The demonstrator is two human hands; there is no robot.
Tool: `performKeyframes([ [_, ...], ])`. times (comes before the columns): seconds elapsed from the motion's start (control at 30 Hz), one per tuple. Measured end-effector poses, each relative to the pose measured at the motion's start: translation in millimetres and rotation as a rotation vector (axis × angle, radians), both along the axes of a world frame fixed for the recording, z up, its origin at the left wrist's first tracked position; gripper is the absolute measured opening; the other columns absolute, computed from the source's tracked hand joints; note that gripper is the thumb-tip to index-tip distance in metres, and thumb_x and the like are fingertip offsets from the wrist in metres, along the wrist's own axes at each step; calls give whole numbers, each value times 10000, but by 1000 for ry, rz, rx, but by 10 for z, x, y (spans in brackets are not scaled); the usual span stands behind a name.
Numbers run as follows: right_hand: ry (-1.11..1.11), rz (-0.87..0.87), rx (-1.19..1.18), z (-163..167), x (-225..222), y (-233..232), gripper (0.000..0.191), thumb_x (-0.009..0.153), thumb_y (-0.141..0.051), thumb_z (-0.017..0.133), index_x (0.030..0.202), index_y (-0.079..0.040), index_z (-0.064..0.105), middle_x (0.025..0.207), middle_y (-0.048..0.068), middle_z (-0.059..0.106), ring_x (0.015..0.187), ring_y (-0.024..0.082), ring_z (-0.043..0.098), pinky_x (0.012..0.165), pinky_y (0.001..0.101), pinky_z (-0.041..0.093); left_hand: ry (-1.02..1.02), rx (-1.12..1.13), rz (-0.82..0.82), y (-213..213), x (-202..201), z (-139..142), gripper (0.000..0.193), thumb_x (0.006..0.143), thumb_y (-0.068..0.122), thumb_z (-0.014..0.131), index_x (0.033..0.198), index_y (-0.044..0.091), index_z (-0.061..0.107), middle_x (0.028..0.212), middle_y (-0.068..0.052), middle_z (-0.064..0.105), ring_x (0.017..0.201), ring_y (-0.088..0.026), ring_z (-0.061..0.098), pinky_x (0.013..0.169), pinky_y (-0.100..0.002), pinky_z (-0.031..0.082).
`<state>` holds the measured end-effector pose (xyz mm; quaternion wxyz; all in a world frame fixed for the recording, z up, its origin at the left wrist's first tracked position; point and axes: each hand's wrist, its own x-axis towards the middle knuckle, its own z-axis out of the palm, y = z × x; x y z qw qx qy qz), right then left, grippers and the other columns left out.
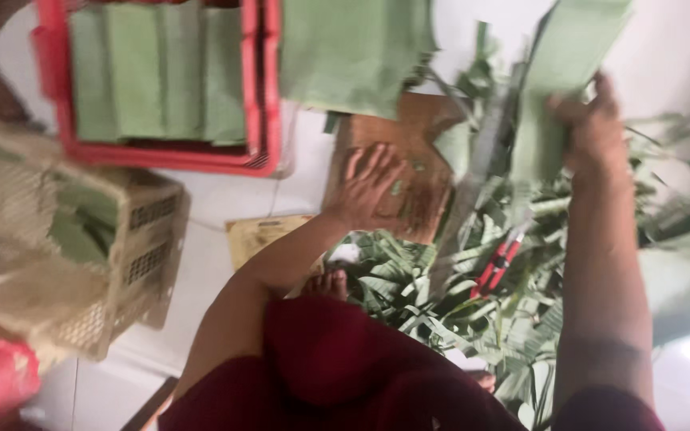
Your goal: The person sits on the floor and uses a red utility knife to cut large green banana leaves into uniform rectangular pieces. They use a rectangular cardboard template to measure and align the leaves before cutting. The cut pieces are stacked in a red basket, while the trimmings are discarded on the floor.
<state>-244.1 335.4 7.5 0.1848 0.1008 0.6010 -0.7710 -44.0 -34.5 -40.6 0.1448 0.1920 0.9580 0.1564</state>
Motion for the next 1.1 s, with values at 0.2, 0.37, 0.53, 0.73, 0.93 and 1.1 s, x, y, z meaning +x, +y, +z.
performKeyframes([
  [0.2, -95, 115, 159, -328, 1496, -1563, 744, 834, -13, 747, 1478, -59, 377, 1186, 131, 693, 1071, 244, 679, 889, 356, 574, 241, 615, 223, -452, 336, 547, 496, 896, 355, 772, 1288, 89, 628, 1271, -129, 687, 1243, -309, 613, 1088, -511, 405],
  [0.37, 126, 146, 711, -416, 2165, -2019, 721, 843, -95, 778, 1471, -44, 428, 1206, 215, 662, 1113, 394, 663, 945, 472, 527, 476, 791, 432, -1288, 600, 1061, 108, 858, 37, 739, 948, 70, 688, 925, -54, 732, 844, -238, 710, 776, -365, 562],
  [0.53, 397, 121, 1110, -76, 2468, -2374, 728, 818, -96, 805, 1421, 24, 413, 1261, 319, 495, 1170, 512, 500, 1038, 550, 415, 647, 480, 828, -3469, 449, 1274, 258, 957, 86, 762, 1183, 43, 645, 1107, -113, 680, 1048, -277, 680, 954, -389, 532],
  [0.73, 652, 43, 983, 678, 2308, -3243, 490, 910, -68, 735, 1356, 10, 548, 1272, 250, 554, 1153, 410, 583, 987, 482, 507, 289, -227, 1134, -5554, 475, 1286, 259, 906, 185, 732, 1025, -40, 680, 1177, -285, 597, 1054, -490, 605, 928, -508, 493],
  [0.93, 444, 370, 578, 671, 1933, -4923, 356, 998, -133, 597, 1336, -28, 629, 1247, 243, 692, 1120, 364, 721, 954, 394, 563, 92, -181, 1290, -5977, 497, 1177, 227, 938, 210, 700, 1035, 6, 726, 1064, -261, 692, 1048, -436, 677, 944, -484, 536],
  [1.1, 268, 503, 847, 130, 1461, -5917, 616, 919, -122, 574, 1400, 193, 353, 1175, 410, 591, 1108, 509, 621, 929, 486, 526, 260, -223, 1237, -6051, 481, 1242, 342, 801, 178, 823, 1005, -9, 622, 1003, -241, 688, 964, -444, 667, 849, -502, 528],
])
